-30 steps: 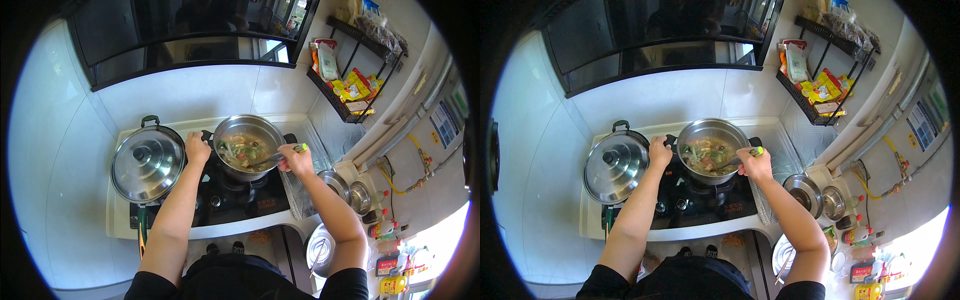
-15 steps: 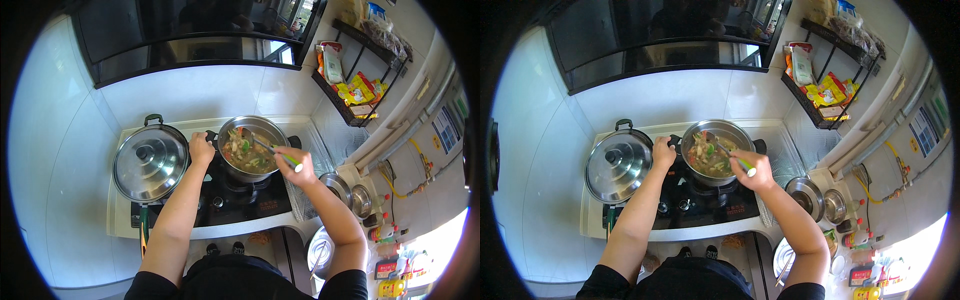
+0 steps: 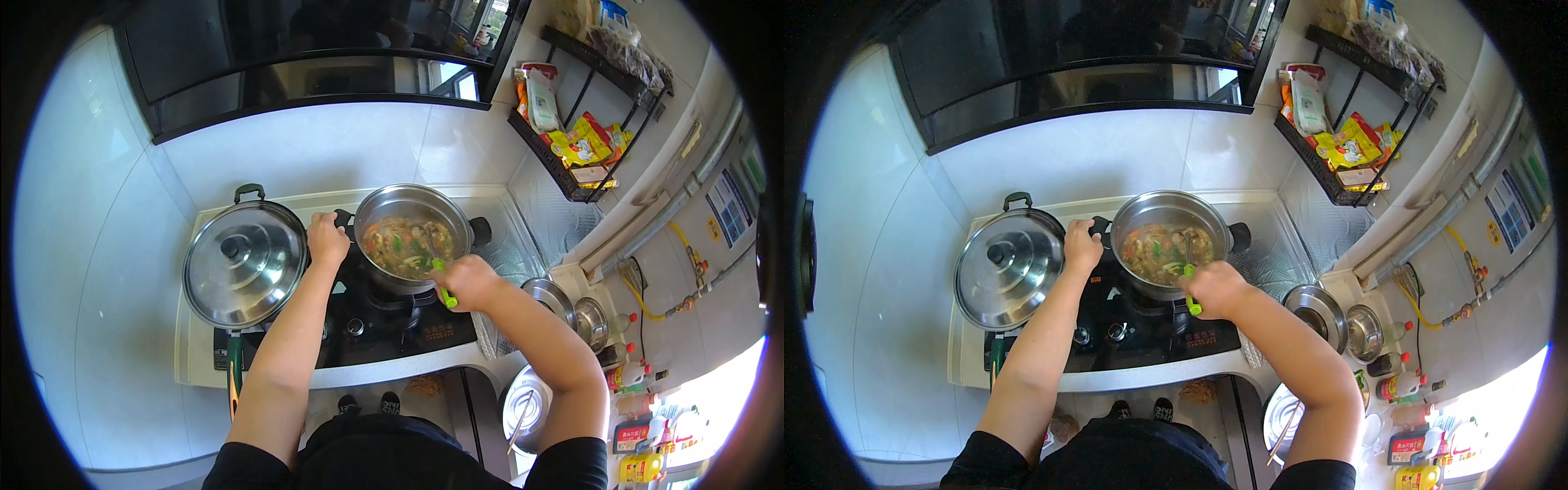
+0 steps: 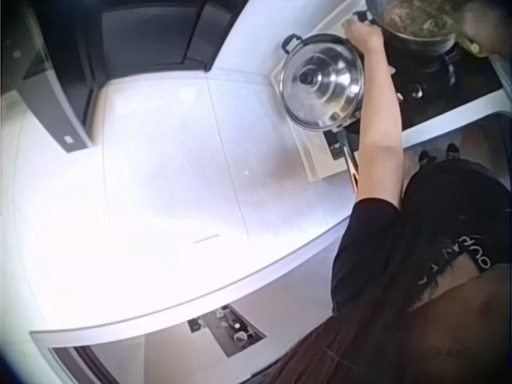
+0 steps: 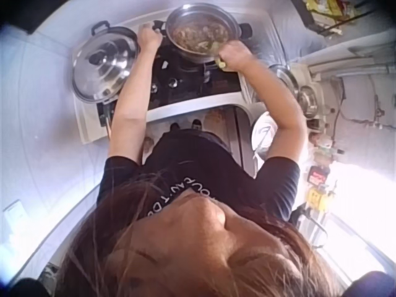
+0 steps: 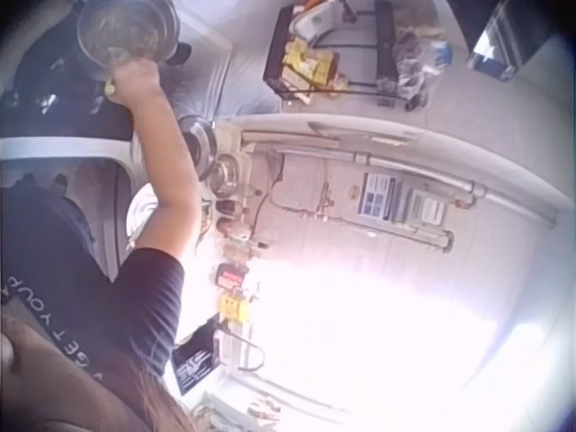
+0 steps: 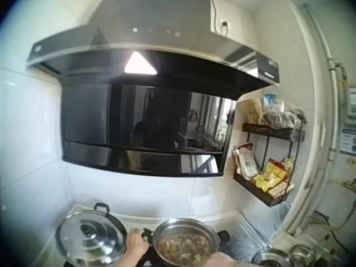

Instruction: The person adds greens and seasonings from bowls and a packet into a pot of soup on a stove, stirs the mixture with a ladle and chopsticks, and wipes the ladle with a cloth.

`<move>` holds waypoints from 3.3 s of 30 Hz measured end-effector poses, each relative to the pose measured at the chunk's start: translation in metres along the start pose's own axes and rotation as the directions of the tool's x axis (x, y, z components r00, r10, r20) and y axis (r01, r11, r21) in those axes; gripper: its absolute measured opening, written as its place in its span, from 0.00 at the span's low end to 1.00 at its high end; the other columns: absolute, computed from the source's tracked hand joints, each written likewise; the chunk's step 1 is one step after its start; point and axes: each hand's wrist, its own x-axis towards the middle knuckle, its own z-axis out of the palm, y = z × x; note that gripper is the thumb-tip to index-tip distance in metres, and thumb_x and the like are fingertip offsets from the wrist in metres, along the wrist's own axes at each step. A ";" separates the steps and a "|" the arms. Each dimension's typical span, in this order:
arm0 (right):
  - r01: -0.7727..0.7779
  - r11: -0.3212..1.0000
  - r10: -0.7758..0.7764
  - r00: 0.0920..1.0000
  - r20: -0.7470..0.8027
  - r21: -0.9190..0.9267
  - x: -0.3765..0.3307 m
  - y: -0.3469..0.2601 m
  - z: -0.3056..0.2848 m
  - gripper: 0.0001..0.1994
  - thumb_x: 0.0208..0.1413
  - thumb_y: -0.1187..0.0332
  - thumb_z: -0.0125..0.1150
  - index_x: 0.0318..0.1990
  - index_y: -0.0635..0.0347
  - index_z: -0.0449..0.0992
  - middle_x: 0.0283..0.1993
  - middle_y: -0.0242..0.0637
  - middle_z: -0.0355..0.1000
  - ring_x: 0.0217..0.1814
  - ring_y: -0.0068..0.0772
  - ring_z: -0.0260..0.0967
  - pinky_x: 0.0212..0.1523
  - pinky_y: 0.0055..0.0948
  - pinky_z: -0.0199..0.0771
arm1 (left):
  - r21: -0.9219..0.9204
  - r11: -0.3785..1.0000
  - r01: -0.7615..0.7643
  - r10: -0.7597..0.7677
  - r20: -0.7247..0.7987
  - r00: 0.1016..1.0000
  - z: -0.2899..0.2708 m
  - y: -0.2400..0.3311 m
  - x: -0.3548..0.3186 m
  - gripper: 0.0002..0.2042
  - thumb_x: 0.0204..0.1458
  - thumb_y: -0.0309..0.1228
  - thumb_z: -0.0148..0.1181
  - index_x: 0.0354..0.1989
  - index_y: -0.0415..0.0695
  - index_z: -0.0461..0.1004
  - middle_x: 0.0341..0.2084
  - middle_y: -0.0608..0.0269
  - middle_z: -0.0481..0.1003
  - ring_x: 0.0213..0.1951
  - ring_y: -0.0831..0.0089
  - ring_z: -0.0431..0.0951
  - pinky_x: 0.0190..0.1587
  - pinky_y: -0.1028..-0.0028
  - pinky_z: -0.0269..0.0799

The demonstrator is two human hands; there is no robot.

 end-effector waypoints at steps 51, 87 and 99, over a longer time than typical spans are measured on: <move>-0.294 0.947 0.319 0.906 -0.279 0.127 -0.010 -0.073 0.006 0.27 0.47 0.64 0.60 0.57 0.55 0.63 0.25 0.38 0.70 0.22 0.37 0.71 0.21 0.34 0.70 | -0.324 0.902 -0.284 0.320 0.063 0.945 -0.032 0.063 -0.015 0.12 0.43 0.28 0.62 0.38 0.41 0.76 0.43 0.52 0.74 0.47 0.53 0.70 0.52 0.62 0.63; -0.065 0.114 0.859 -0.495 -0.132 0.991 -0.060 0.362 -0.047 0.14 0.57 0.61 0.53 0.37 0.66 0.77 0.34 0.49 0.75 0.33 0.43 0.75 0.36 0.38 0.72 | -0.642 0.635 0.429 0.323 0.726 0.608 0.184 0.405 0.052 0.32 0.53 0.38 0.56 0.64 0.40 0.52 0.54 0.63 0.66 0.49 0.74 0.68 0.48 0.72 0.62; 0.300 0.350 0.880 -0.430 -0.202 0.887 -0.068 0.305 -0.105 0.15 0.61 0.62 0.49 0.37 0.67 0.74 0.19 0.37 0.73 0.16 0.25 0.71 0.19 0.21 0.69 | -0.627 0.559 0.542 0.278 0.758 0.590 0.139 0.393 0.046 0.31 0.53 0.46 0.57 0.60 0.43 0.58 0.50 0.66 0.66 0.46 0.72 0.69 0.46 0.72 0.63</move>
